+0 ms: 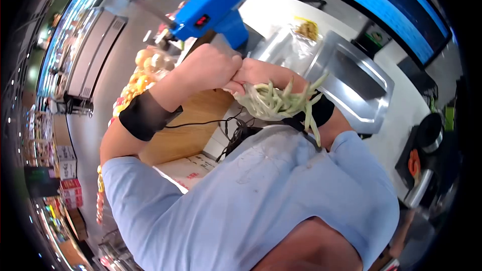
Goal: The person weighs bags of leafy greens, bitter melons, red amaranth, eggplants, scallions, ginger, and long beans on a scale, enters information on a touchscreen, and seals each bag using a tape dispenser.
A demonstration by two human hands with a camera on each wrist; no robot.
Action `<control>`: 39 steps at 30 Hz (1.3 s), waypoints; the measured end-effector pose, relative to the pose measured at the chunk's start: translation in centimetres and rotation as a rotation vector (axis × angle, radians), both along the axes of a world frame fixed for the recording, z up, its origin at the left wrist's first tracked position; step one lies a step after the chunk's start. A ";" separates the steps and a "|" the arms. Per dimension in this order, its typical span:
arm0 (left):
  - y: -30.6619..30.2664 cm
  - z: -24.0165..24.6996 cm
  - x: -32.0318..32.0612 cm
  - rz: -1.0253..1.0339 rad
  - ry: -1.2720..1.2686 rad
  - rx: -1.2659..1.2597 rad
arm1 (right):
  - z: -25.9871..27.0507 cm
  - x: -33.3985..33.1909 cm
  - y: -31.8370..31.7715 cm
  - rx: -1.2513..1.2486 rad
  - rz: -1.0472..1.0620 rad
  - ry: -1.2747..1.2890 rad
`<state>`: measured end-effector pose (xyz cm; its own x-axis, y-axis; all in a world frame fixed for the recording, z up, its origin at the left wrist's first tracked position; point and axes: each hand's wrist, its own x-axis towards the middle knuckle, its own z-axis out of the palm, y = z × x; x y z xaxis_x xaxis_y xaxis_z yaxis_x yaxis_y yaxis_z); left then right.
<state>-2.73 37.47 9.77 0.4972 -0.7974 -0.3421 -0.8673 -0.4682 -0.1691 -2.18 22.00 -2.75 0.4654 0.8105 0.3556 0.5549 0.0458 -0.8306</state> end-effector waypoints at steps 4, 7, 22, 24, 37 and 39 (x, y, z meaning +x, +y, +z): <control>4.7 1.6 2.3 0.186 0.255 -0.059 | 2.1 1.9 3.4 -0.246 -0.028 0.525; 8.2 1.8 6.2 0.436 0.506 -0.012 | 2.4 2.9 6.5 -0.169 -0.143 0.304; 14.4 0.0 15.4 0.386 -0.134 0.169 | -4.8 8.9 21.7 0.199 -1.012 0.356; 14.7 0.0 15.7 0.381 -0.147 0.086 | -5.1 9.4 21.9 0.168 -1.039 0.349; 18.5 -0.9 18.6 0.758 0.178 -0.358 | -6.1 13.1 23.2 0.085 -0.915 0.200; 19.0 -1.3 19.0 0.813 0.283 -0.450 | -6.1 13.5 23.5 0.051 -0.925 0.208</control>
<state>16.32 56.42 8.49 0.9005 -0.3324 -0.2804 -0.2316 -0.9123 0.3377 11.34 45.48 -8.84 0.9731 0.0744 0.2179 0.2302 -0.2993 -0.9260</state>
